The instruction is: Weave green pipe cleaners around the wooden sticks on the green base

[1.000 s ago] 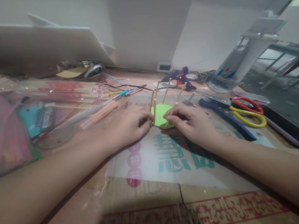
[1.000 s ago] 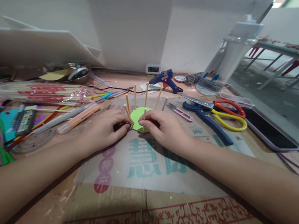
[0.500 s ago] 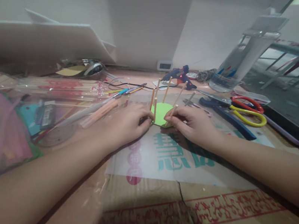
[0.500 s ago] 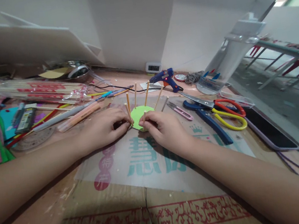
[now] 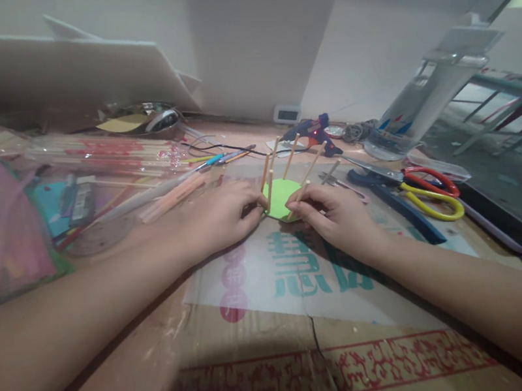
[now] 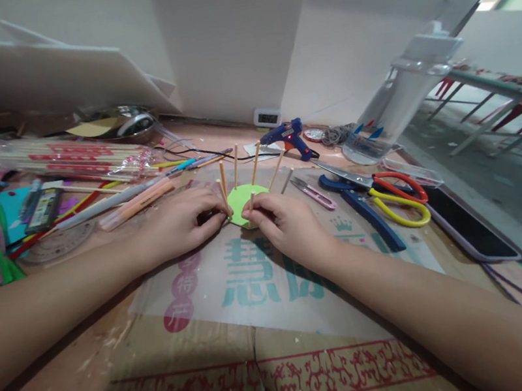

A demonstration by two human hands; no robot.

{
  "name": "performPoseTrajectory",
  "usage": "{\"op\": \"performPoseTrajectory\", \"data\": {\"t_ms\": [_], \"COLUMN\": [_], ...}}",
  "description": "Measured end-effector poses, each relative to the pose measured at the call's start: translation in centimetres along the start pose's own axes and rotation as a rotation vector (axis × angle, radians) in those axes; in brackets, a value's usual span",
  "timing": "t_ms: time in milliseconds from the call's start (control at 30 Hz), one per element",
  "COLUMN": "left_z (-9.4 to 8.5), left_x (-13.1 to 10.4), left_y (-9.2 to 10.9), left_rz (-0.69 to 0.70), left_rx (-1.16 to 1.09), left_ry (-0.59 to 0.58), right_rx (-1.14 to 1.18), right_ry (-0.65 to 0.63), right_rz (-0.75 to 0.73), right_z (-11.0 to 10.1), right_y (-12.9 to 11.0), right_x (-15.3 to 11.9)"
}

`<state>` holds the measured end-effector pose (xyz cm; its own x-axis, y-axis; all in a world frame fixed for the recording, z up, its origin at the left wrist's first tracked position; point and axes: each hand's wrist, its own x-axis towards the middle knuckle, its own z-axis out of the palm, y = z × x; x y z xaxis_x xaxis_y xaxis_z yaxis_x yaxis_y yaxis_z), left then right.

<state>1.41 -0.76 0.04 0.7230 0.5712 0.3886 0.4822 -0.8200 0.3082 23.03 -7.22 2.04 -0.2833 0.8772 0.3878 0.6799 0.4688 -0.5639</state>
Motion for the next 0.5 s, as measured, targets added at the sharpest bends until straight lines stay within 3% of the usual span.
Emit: {"op": "performPoseTrajectory", "data": {"t_ms": [200,500], "left_z": [-0.03,0.05], "left_x": [-0.02,-0.12], "left_y": [0.14,-0.01], "left_rz": [-0.002,-0.015], "left_rx": [-0.005,0.0], "left_ry": [0.007,0.002], "right_rx": [0.152,0.121], "right_ry": [0.004,0.018], "right_rz": [0.068,0.068], "right_z": [0.19,0.04], "right_y": [0.29,0.45], "right_x": [-0.39,-0.52]}}
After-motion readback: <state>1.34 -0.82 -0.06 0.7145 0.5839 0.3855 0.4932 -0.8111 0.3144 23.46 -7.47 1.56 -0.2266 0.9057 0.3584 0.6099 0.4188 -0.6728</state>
